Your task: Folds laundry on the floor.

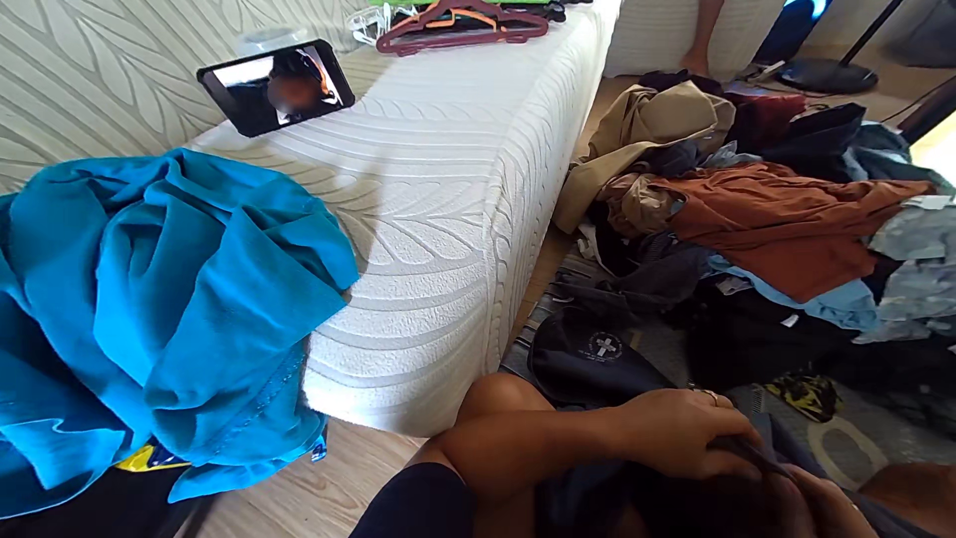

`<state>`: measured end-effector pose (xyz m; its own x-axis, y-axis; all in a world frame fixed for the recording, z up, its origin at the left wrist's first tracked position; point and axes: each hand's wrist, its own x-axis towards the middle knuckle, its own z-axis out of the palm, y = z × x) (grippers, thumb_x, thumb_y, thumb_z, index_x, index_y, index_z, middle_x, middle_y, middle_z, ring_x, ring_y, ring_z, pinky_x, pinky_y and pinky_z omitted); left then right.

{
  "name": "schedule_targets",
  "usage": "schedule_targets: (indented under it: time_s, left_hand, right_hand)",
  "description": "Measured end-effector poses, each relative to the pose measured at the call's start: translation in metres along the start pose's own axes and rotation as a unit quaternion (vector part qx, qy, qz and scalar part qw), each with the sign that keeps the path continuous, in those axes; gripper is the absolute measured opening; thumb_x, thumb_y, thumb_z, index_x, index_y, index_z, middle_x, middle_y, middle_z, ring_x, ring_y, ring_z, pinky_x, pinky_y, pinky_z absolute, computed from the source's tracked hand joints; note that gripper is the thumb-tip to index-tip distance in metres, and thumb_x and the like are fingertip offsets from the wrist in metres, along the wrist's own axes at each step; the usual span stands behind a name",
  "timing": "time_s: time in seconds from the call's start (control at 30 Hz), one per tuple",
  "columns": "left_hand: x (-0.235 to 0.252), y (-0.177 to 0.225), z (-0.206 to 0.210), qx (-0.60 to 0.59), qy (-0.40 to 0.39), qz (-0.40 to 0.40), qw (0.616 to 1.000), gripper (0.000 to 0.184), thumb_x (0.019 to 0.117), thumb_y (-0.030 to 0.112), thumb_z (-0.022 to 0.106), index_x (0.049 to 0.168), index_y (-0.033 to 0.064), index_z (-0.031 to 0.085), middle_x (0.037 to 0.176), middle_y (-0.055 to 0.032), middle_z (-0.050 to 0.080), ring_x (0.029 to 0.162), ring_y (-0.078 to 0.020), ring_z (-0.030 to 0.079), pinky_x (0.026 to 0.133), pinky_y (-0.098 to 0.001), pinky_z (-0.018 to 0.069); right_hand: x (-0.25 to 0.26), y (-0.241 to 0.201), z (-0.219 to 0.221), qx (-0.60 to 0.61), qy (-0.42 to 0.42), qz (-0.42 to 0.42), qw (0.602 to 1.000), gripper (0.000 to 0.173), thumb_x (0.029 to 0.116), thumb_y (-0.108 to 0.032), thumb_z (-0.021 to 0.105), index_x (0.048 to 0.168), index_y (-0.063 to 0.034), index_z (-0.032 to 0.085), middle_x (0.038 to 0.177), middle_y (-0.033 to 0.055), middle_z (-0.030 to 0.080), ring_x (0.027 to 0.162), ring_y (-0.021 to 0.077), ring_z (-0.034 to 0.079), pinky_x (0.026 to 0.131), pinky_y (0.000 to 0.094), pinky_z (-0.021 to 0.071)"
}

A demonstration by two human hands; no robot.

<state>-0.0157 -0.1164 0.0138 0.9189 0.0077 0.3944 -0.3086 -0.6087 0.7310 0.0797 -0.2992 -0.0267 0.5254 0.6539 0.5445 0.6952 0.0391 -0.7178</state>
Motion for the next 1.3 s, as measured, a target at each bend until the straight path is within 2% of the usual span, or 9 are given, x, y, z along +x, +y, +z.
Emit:
schedule_targets:
  time_s: [0.23,0.43,0.53,0.67,0.8,0.97,1.07,1.17,1.3]
  left_hand:
    - [-0.001,0.005,0.008,-0.045,0.050,0.015,0.998,0.016,0.0947,0.001,0.066,0.105,-0.0108,0.071,0.097,-0.0233,0.072,0.096,-0.0314,0.071,0.090,-0.0402,0.0553]
    - [0.004,0.015,-0.013,-0.137,0.009,-0.159,0.978,0.040,0.0984,-0.002,0.060,0.138,-0.0081,0.053,0.118,-0.0265,0.067,0.104,-0.0308,0.068,0.093,-0.0431,0.0548]
    - [0.006,0.016,-0.016,-0.177,0.024,-0.180,0.967,0.047,0.0949,-0.003,0.065,0.140,-0.0087,0.051,0.116,-0.0254,0.067,0.103,-0.0283,0.067,0.092,-0.0406,0.0552]
    - [0.005,0.022,-0.024,-0.106,0.019,-0.231,0.967,0.047,0.0939,0.015,0.074,0.129,-0.0097,0.055,0.107,-0.0233,0.068,0.097,-0.0290,0.068,0.088,-0.0421,0.0559]
    - [0.006,0.024,-0.027,-0.050,-0.056,-0.238,0.968,0.038,0.0969,0.028,0.072,0.101,-0.0091,0.065,0.087,-0.0192,0.066,0.082,-0.0273,0.064,0.075,-0.0444,0.0519]
    - [0.003,0.014,-0.020,-0.118,-0.024,-0.161,0.980,0.019,0.0973,0.008,0.065,0.102,-0.0109,0.068,0.092,-0.0206,0.069,0.088,-0.0244,0.066,0.080,-0.0408,0.0517]
    - [0.005,0.020,-0.027,-0.166,-0.037,-0.195,0.966,0.015,0.0985,0.004,0.060,0.100,-0.0092,0.066,0.088,-0.0153,0.065,0.081,-0.0177,0.061,0.074,-0.0364,0.0490]
    - [0.006,0.030,-0.034,-0.196,-0.068,-0.257,0.944,0.026,0.1025,0.017,0.058,0.088,-0.0050,0.061,0.077,-0.0067,0.055,0.071,-0.0125,0.050,0.066,-0.0330,0.0422]
    - [0.009,0.031,-0.038,-0.139,-0.103,-0.311,0.935,0.049,0.1011,0.041,0.064,0.084,-0.0050,0.064,0.076,-0.0089,0.059,0.072,-0.0178,0.054,0.068,-0.0397,0.0459]
  right_hand:
    - [0.004,-0.006,0.000,0.062,0.042,-0.005,0.997,0.023,0.1043,-0.006,0.051,0.095,0.0113,0.062,0.089,-0.0025,0.067,0.088,-0.0130,0.060,0.084,0.0084,0.0500]
    - [0.002,0.001,-0.014,0.008,-0.023,-0.035,0.999,0.028,0.0975,-0.011,0.067,0.113,0.0118,0.065,0.103,0.0176,0.069,0.102,0.0046,0.064,0.095,0.0169,0.0498]
    - [0.003,0.000,-0.014,-0.008,0.017,-0.050,0.999,0.018,0.0963,-0.008,0.068,0.103,0.0083,0.066,0.097,0.0123,0.068,0.098,0.0009,0.063,0.092,0.0143,0.0501]
    - [0.004,-0.001,-0.016,-0.013,0.079,-0.062,0.995,0.011,0.0959,-0.003,0.067,0.096,0.0072,0.064,0.093,0.0091,0.067,0.096,0.0003,0.063,0.091,0.0143,0.0504]
    - [0.003,-0.003,-0.010,-0.030,0.103,-0.081,0.991,0.010,0.0956,-0.005,0.068,0.094,0.0040,0.063,0.090,0.0070,0.066,0.094,0.0006,0.063,0.089,0.0134,0.0502]
    - [0.001,-0.005,0.001,-0.052,0.096,-0.114,0.987,0.012,0.0971,-0.008,0.067,0.094,0.0032,0.064,0.093,0.0109,0.063,0.098,0.0041,0.062,0.092,0.0123,0.0477]
    - [0.002,-0.005,0.003,-0.072,0.086,-0.120,0.986,0.013,0.0966,-0.009,0.068,0.094,0.0029,0.065,0.093,0.0134,0.062,0.099,0.0070,0.061,0.092,0.0125,0.0468]
    - [0.000,-0.004,0.002,-0.086,0.062,-0.110,0.988,0.017,0.0967,-0.013,0.068,0.095,0.0037,0.064,0.091,0.0162,0.063,0.095,0.0096,0.062,0.090,0.0137,0.0474]
    - [-0.005,-0.001,0.009,-0.089,0.079,-0.142,0.983,0.014,0.0961,-0.010,0.069,0.092,0.0032,0.067,0.090,0.0139,0.061,0.093,0.0098,0.060,0.090,0.0129,0.0450]
